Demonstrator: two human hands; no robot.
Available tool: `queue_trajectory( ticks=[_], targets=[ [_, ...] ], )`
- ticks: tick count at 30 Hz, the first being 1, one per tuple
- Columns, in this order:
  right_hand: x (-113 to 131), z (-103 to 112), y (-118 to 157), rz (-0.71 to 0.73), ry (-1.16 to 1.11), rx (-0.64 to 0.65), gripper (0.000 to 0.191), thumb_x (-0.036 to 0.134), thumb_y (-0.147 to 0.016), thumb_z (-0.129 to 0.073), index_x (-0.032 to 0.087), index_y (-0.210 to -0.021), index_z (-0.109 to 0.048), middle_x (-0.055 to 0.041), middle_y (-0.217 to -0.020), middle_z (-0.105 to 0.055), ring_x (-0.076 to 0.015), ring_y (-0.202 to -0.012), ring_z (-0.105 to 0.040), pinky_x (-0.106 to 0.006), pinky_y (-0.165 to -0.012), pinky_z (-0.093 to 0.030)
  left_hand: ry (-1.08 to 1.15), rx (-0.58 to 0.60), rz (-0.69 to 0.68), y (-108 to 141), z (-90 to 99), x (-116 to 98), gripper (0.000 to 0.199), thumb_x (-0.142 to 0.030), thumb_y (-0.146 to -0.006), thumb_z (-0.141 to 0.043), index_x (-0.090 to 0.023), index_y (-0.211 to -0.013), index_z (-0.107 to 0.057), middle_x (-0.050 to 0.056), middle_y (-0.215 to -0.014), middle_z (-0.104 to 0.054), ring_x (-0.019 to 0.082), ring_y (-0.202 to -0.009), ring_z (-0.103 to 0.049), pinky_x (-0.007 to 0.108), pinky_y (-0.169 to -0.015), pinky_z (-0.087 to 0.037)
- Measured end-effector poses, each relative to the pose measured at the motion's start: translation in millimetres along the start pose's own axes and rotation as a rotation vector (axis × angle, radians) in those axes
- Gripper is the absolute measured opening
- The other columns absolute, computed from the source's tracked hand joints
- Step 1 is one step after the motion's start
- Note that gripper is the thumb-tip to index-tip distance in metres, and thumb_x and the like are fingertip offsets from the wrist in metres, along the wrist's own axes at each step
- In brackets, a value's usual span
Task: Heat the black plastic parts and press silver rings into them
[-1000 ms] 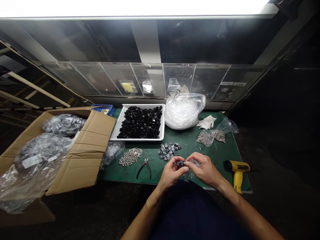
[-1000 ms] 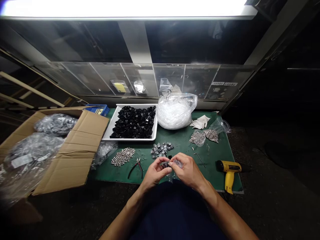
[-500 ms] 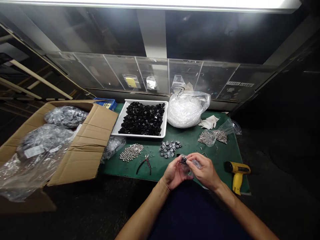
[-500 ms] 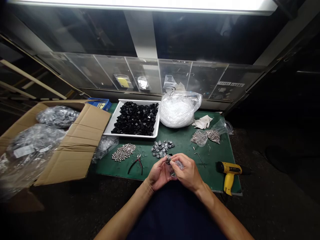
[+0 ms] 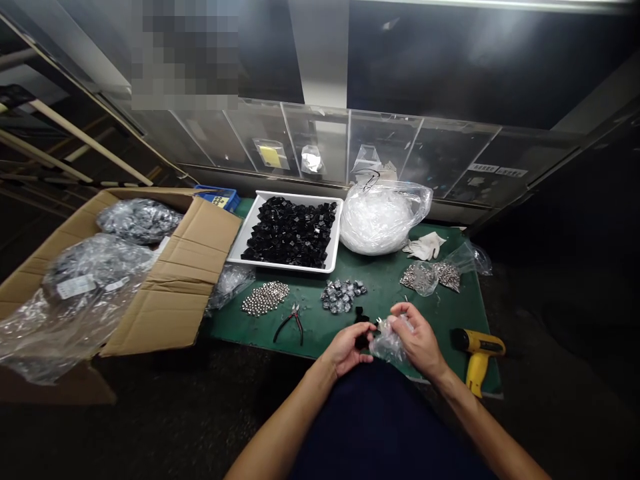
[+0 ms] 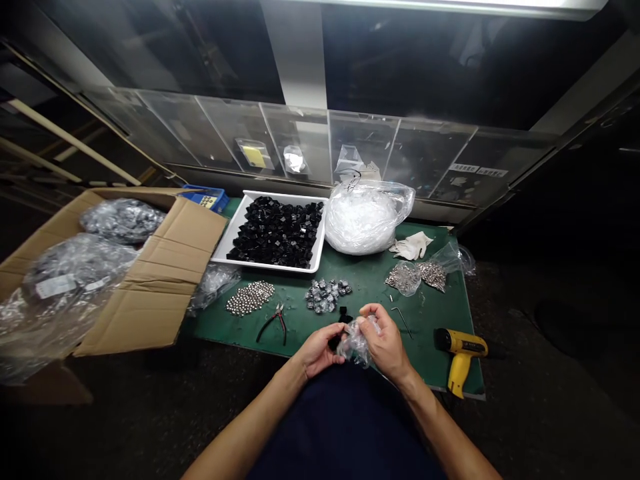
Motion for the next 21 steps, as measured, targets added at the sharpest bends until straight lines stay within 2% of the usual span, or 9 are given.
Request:
queue_trajectory(
  ticks=[3, 6, 9, 11, 15, 18, 21],
  targets=[
    [-6.1, 4.6, 1.1, -0.074, -0.023, 0.028, 0.036, 0.046, -0.096, -0.051, 0.019, -0.118, -0.059, 0.002, -0.068, -0.056, -0.0131, -0.056, -0.05, -0.024, -0.053, -0.041, -0.197, -0.187, 0.04, -21.7, 24.0, 15.9, 0.033, -0.036, -0.089, -0.059, -0.016, -0.116, -0.059, 0.004, -0.085, -0.063, 0.013, -0.071, -0.063, 0.032, -0.066, -0.056],
    [-6.1, 9.1, 10.2, -0.129, -0.007, 0.098, 0.037, 0.052, -0.087, -0.064, 0.017, -0.098, -0.07, -0.0001, -0.069, -0.059, -0.0138, -0.059, -0.05, -0.026, -0.056, -0.04, -0.468, -0.406, 0.02, -48.1, 43.6, 21.7, 0.034, -0.038, -0.094, -0.054, -0.014, -0.118, -0.058, 0.007, -0.101, -0.065, 0.017, -0.085, -0.064, 0.038, -0.076, -0.056],
    [-10.0, 11.6, 24.3, -0.207, 0.044, 0.131, 0.035, 0.051, -0.075, -0.077, 0.017, -0.083, -0.07, 0.0003, -0.066, -0.058, -0.0139, -0.059, -0.05, -0.026, -0.055, -0.038, -0.744, -0.532, -0.071, -75.2, 55.1, 17.2, 0.039, -0.039, -0.094, -0.057, -0.017, -0.126, -0.055, 0.01, -0.126, -0.059, 0.022, -0.109, -0.06, 0.044, -0.092, -0.053],
    [-15.1, 12.0, 34.1, -0.256, 0.082, 0.122, 0.035, 0.051, -0.077, -0.076, 0.017, -0.083, -0.069, 0.0016, -0.064, -0.055, -0.0136, -0.058, -0.048, -0.026, -0.055, -0.036, -0.895, -0.553, -0.105, -92.2, 61.8, 12.8, 0.041, -0.038, -0.093, -0.058, -0.018, -0.128, -0.055, 0.011, -0.131, -0.056, 0.024, -0.114, -0.058, 0.047, -0.096, -0.051],
    [-23.3, 11.2, 49.2, -0.306, 0.14, 0.095, 0.034, 0.052, -0.084, -0.068, 0.018, -0.083, -0.068, 0.0001, -0.069, -0.058, -0.015, -0.063, -0.051, -0.028, -0.06, -0.039, -1.08, -0.557, -0.086, -117.3, 79.1, 5.9, 0.038, -0.037, -0.093, -0.059, -0.016, -0.124, -0.057, 0.01, -0.127, -0.059, 0.023, -0.11, -0.06, 0.046, -0.093, -0.053],
    [-25.3, 10.7, 53.1, -0.314, 0.187, 0.079, 0.033, 0.051, -0.086, -0.065, 0.018, -0.082, -0.068, -0.001, -0.072, -0.06, -0.0167, -0.067, -0.054, -0.029, -0.062, -0.041, -1.135, -0.554, -0.091, -123.2, 88.5, 2.6, 0.036, -0.037, -0.093, -0.059, -0.017, -0.123, -0.058, 0.01, -0.125, -0.06, 0.022, -0.108, -0.061, 0.044, -0.091, -0.054],
    [-26.6, 9.2, 48.0, -0.301, 0.223, 0.058, 0.031, 0.048, -0.086, -0.064, 0.018, -0.079, -0.068, -0.0012, -0.072, -0.062, -0.0182, -0.07, -0.056, -0.028, -0.062, -0.042, -1.13, -0.556, -0.148, -117.0, 87.6, -1.5, 0.033, -0.038, -0.093, -0.058, -0.017, -0.118, -0.06, 0.009, -0.121, -0.061, 0.021, -0.106, -0.061, 0.043, -0.091, -0.053]
  ],
)
Point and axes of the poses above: each hand's wrist, its own y-axis away from the middle knuckle, its own z-axis out of the back of the hand, x = y × z, the point moved 3 cm from there along -y, towards the middle knuckle
